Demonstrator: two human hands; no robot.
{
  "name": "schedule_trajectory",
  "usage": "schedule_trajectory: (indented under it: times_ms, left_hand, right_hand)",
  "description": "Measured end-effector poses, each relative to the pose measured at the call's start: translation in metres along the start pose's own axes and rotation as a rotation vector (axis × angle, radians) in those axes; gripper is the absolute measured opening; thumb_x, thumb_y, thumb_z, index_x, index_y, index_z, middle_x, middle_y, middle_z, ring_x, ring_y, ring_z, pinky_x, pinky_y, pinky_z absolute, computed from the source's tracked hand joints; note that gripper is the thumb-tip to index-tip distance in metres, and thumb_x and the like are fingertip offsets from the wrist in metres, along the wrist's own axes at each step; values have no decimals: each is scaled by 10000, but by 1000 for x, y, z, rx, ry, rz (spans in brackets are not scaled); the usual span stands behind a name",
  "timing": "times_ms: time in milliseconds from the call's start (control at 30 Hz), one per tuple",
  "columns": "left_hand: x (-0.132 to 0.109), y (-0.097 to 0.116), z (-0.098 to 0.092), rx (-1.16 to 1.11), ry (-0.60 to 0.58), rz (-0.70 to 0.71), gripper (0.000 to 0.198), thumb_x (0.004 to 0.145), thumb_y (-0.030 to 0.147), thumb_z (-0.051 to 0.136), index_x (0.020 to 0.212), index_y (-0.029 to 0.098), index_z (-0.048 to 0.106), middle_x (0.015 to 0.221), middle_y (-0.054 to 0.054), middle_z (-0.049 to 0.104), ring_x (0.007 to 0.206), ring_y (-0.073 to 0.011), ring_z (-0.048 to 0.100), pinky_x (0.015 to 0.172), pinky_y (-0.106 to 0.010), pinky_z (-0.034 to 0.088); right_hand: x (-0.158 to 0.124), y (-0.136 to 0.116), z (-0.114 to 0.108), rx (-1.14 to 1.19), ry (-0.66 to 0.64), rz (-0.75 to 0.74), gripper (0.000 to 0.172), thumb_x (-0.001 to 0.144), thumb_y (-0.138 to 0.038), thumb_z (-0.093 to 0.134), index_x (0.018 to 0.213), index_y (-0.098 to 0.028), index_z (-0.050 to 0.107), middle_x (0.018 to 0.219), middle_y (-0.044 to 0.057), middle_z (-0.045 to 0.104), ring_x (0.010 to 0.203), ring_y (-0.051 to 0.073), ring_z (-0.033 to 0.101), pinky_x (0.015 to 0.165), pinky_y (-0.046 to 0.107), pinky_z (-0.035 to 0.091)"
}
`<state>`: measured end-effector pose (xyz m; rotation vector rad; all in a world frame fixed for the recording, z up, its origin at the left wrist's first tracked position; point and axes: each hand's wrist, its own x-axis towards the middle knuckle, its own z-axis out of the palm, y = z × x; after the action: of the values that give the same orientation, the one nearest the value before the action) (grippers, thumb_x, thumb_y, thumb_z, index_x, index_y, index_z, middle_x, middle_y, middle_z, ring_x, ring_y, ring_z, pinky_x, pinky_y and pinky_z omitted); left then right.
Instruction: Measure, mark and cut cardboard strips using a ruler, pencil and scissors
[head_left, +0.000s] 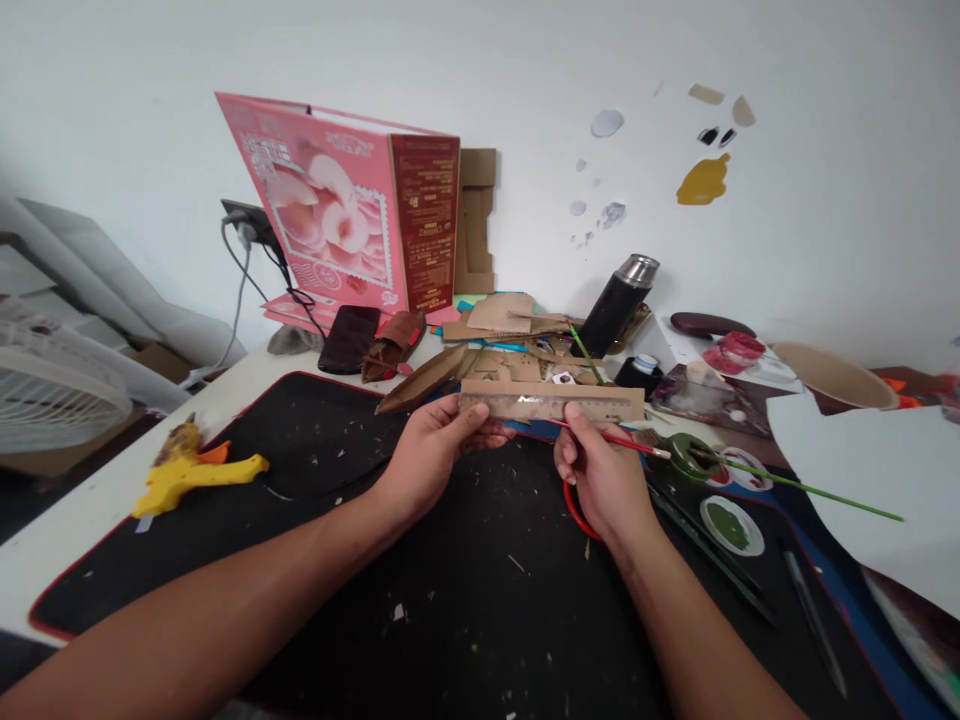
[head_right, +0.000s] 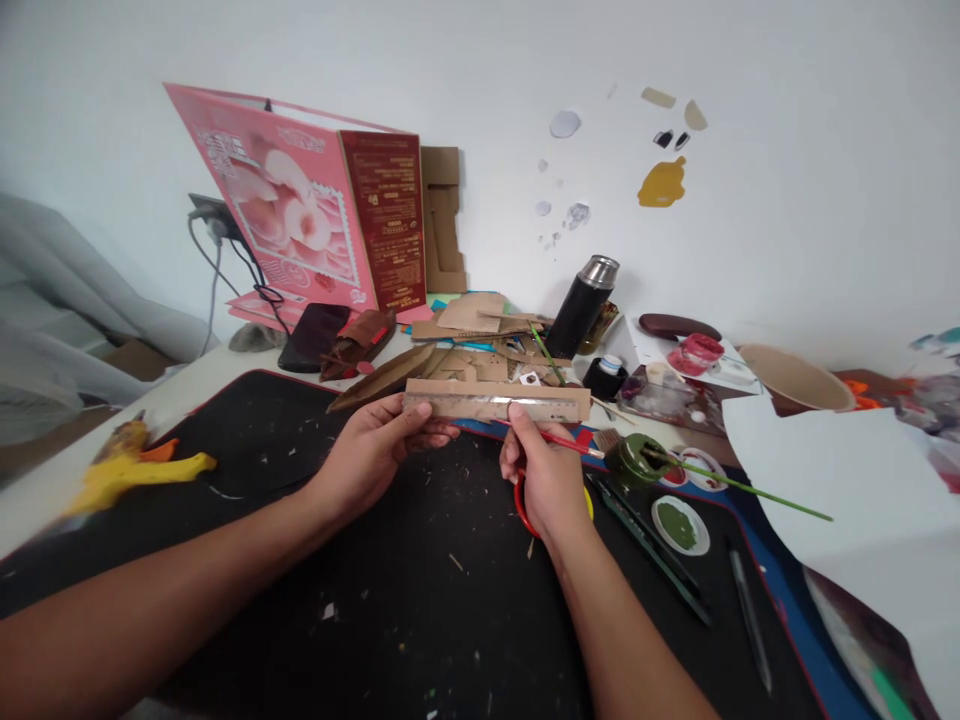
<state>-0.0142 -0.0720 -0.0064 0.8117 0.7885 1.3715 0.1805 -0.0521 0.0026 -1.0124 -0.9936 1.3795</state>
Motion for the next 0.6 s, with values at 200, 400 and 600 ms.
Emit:
schedule_trajectory:
  times_ms: [200, 400, 600]
  left_hand:
    - [0, 0, 0, -9, -8, 0, 317, 814, 428, 936, 928, 156, 818, 847, -98, 831, 778, -207, 800, 794, -321, 660]
    - [0, 0, -1, -7, -6, -1, 351, 809, 447, 934, 926, 140, 808, 852, -99, 833, 770, -199, 800, 785, -309, 664]
    - [0, 1, 0, -11, -7, 2, 332, 815, 433, 928, 901, 141, 797, 838, -96, 831, 760, -194, 801, 767, -293, 664]
  right_hand:
    - [0, 1, -1, -1, -12, -8, 631, 747, -623, 939, 498, -194, 548, 466, -33, 476, 387, 88, 451, 356, 221, 261]
    - [1, 2, -2, -17, -26, -18, 644, 764, -631, 933, 501, -195, 540, 469, -34, 476, 384, 88, 466, 359, 221, 281]
    - [0, 3, -3, -28, -19, -18, 658, 765, -651, 928, 487, -191, 548, 457, -30, 469, 385, 86, 459, 365, 224, 262]
